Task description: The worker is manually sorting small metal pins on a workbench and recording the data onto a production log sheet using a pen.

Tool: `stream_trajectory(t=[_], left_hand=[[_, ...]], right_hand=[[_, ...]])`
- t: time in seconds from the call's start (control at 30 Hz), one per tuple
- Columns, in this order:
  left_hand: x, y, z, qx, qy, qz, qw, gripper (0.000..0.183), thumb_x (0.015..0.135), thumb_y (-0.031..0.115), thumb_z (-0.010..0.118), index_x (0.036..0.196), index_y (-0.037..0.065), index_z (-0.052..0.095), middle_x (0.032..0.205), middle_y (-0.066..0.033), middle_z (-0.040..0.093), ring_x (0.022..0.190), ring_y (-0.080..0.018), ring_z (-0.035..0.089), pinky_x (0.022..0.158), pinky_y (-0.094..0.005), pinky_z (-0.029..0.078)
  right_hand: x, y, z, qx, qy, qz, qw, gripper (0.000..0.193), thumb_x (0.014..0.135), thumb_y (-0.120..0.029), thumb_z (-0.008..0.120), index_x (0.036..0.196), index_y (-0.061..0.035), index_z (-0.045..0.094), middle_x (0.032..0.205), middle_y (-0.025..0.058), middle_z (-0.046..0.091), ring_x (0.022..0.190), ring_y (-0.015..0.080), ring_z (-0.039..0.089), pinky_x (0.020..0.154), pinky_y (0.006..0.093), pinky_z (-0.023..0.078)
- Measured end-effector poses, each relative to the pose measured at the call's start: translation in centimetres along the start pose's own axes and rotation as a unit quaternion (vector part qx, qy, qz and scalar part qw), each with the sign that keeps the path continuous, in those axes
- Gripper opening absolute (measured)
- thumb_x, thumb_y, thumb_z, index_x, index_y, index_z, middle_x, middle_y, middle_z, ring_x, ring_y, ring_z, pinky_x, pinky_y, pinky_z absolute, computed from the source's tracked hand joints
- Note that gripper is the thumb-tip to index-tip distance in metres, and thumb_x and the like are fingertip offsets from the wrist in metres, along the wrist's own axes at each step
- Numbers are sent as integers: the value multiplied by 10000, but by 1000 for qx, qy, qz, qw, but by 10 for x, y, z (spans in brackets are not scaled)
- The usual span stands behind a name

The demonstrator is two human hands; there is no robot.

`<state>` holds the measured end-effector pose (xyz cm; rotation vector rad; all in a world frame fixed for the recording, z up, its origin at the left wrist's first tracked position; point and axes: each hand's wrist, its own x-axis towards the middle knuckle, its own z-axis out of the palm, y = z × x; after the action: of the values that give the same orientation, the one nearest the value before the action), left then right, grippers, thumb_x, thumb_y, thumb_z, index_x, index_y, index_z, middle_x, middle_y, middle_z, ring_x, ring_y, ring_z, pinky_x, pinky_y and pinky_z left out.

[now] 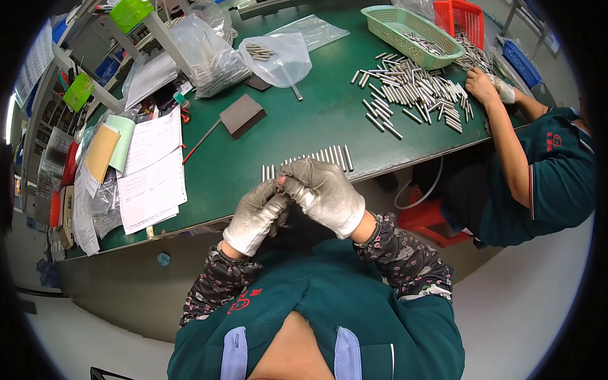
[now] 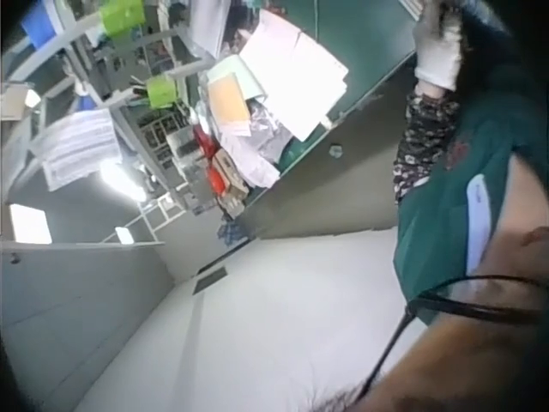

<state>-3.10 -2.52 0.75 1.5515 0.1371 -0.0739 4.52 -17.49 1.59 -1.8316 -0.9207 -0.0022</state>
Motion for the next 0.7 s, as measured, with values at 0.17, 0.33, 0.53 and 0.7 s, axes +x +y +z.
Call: stream_trajectory(t=[0.17, 0.33, 0.53, 0.7], left_hand=[[-4, 4, 6, -208, -26, -101, 972, 283, 959, 331, 497, 828, 84, 537, 543, 29, 433, 390, -63, 331, 378, -199, 255], [3, -12, 10, 206, 29, 205, 956, 315, 901, 71, 534, 1211, 18, 518, 693, -11, 559, 588, -82, 506, 552, -243, 442], [-6, -7, 4, -12, -66, 28, 997, 242, 931, 104, 481, 1148, 6, 522, 701, -19, 543, 572, -81, 465, 558, -243, 428], [-16, -22, 11, 7, -67, 58, 996, 220, 938, 115, 482, 1118, -1, 533, 699, -11, 540, 572, -92, 474, 558, -253, 431]], right_hand=[[1, -1, -10, 142, -75, 43, 986, 194, 888, -163, 592, 987, 0, 630, 799, 115, 633, 714, 189, 617, 655, 300, 484], [-1, -13, -5, 237, -17, 256, 937, 190, 888, -172, 597, 960, 1, 628, 749, 38, 605, 673, 113, 559, 608, 276, 453], [-9, 4, -5, 270, 44, 238, 932, 173, 892, -197, 612, 911, -25, 606, 726, -6, 557, 647, 53, 508, 586, 195, 413], [-8, -15, -14, 140, -82, 152, 975, 167, 851, -143, 613, 926, 5, 605, 799, 37, 614, 732, 96, 573, 683, 244, 470]])
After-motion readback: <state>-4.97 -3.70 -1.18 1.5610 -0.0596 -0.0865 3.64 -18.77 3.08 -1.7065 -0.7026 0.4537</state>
